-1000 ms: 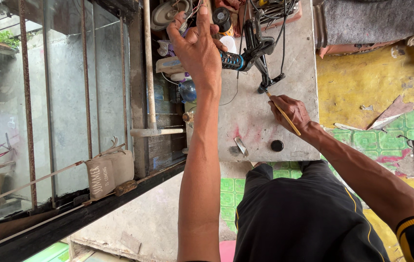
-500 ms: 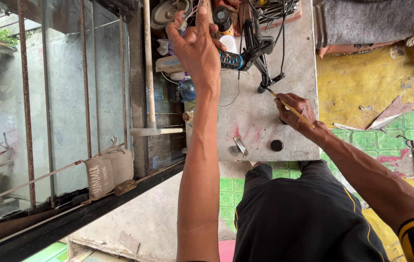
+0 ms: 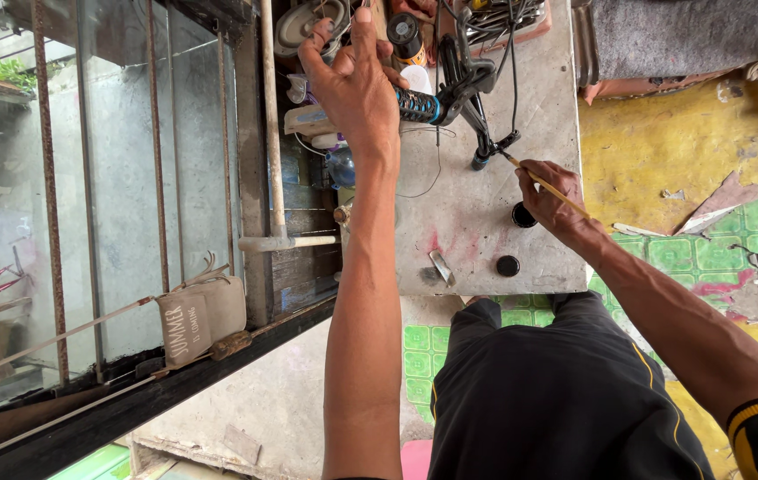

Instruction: The person paints a black bicycle handlebar assembly resting on a workbench, using a long-handled brush to apply paint from a small container onto the frame and handlebar surfaces. They rotate and reposition the handlebar with one hand while brushing different areas, dipping the brush back into the paint container between strokes.

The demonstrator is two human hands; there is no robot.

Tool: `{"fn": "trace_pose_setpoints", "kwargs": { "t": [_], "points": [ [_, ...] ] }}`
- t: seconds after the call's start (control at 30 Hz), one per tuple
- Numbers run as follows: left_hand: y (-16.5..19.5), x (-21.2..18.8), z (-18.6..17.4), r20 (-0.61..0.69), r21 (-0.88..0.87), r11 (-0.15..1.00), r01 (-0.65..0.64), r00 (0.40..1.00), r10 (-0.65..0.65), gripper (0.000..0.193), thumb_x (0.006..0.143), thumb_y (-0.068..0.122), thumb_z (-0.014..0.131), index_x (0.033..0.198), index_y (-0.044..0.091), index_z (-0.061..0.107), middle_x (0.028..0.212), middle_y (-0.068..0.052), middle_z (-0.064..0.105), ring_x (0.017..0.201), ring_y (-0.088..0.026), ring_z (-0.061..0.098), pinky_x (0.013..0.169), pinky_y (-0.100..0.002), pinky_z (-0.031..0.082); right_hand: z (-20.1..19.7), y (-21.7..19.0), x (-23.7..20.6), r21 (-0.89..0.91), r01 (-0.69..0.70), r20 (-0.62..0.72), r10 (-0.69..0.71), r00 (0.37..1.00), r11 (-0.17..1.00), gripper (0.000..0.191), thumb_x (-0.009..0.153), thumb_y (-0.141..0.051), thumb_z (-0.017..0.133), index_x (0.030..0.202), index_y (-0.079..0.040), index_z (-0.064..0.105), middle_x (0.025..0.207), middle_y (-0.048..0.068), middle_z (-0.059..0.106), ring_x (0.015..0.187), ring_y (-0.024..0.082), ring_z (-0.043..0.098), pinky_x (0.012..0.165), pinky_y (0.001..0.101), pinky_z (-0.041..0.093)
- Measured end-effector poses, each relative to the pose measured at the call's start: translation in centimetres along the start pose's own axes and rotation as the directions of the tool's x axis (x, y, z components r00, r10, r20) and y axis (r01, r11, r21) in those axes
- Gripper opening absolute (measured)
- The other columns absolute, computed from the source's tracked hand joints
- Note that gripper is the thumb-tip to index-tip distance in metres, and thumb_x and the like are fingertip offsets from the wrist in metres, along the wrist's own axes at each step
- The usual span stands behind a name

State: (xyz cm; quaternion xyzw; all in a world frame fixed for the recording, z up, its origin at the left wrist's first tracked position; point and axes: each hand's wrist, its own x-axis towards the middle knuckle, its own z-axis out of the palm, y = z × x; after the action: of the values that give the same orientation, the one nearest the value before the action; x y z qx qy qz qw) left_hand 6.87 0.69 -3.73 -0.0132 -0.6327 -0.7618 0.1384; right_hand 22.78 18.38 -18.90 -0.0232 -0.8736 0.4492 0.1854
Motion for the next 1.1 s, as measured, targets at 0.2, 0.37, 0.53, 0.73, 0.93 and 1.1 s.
{"fn": "trace_pose_setpoints", "kwargs": {
  "t": [0.2,0.37,0.53,0.73,0.93,1.1],
  "points": [
    [0.1,0.2,0.8,0.013,0.031,0.998,0.055,0.998,-0.056,0.053,0.096,0.04,0.066,0.131,0.007,0.043,0.072,-0.01,0.07,0.055,-0.012,0.064,0.046,-0.027,0.054,-0.3,1.6,-0.4,-0.062,0.031,-0.039,-0.033,0.999,0.998,0.014,0.104,-0.01,0.068,0.108,0.002,0.073,0.092,0.018,0.075,0.069,0.024,0.072,0.057,0.035,0.059],
    [0.3,0.8,2.3,-0.013,0.103,0.994,0.047,0.999,-0.045,0.05,0.098,0.034,0.066,0.134,0.005,0.046,0.074,-0.008,0.071,0.054,-0.01,0.063,0.044,-0.024,0.051,-0.1,1.4,-2.2,-0.094,0.135,0.065,-0.129,0.99,0.986,0.01,0.104,-0.006,0.068,0.109,0.0,0.074,0.09,0.017,0.076,0.063,0.022,0.071,0.046,0.0316,0.057],
    [-0.4,0.2,2.6,0.041,0.112,0.99,-0.083,0.996,0.079,0.052,0.096,0.023,0.062,0.141,0.009,0.038,0.07,-0.005,0.067,0.051,-0.008,0.061,0.039,-0.023,0.051,1.9,-0.6,-4.0,-0.13,0.214,0.039,-0.211,0.977,0.968,0.013,0.095,-0.005,0.073,0.109,-0.004,0.073,0.088,0.013,0.075,0.067,0.027,0.071,0.056,0.038,0.058],
    [-3.0,-0.3,2.5,0.044,0.452,0.806,-0.382,0.912,0.407,0.017,0.099,0.014,0.068,0.1,0.003,0.056,0.071,-0.011,0.065,0.056,-0.02,0.063,0.056,-0.034,0.052,4.7,-1.8,-5.0,-0.216,0.309,0.089,-0.296,0.951,0.926,0.018,0.092,-0.002,0.074,0.11,-0.004,0.072,0.096,0.011,0.074,0.077,0.03,0.072,0.061,0.0394,0.059],
    [-5.4,0.5,1.5,0.147,0.596,0.64,-0.485,0.85,0.507,0.02,0.089,0.02,0.068,0.082,0.004,0.06,0.073,-0.015,0.065,0.066,-0.035,0.068,0.064,-0.041,0.056,8.1,-1.6,-5.0,-0.272,0.335,0.131,-0.31,0.942,0.902,0.025,0.089,0.0,0.074,0.112,-0.005,0.072,0.1,0.012,0.073,0.079,0.03,0.072,0.062,0.0393,0.059],
    [-7.6,1.1,0.8,0.237,0.587,0.631,-0.506,0.854,0.464,0.023,0.088,0.017,0.066,0.07,0.004,0.06,0.056,-0.01,0.058,0.05,-0.029,0.063,0.056,-0.04,0.053,9.9,-2.3,-5.3,-0.346,0.343,0.203,-0.288,0.936,0.873,0.026,0.085,0.001,0.074,0.111,-0.003,0.072,0.098,0.013,0.073,0.075,0.03,0.071,0.057,0.039,0.058]
  ]
}}
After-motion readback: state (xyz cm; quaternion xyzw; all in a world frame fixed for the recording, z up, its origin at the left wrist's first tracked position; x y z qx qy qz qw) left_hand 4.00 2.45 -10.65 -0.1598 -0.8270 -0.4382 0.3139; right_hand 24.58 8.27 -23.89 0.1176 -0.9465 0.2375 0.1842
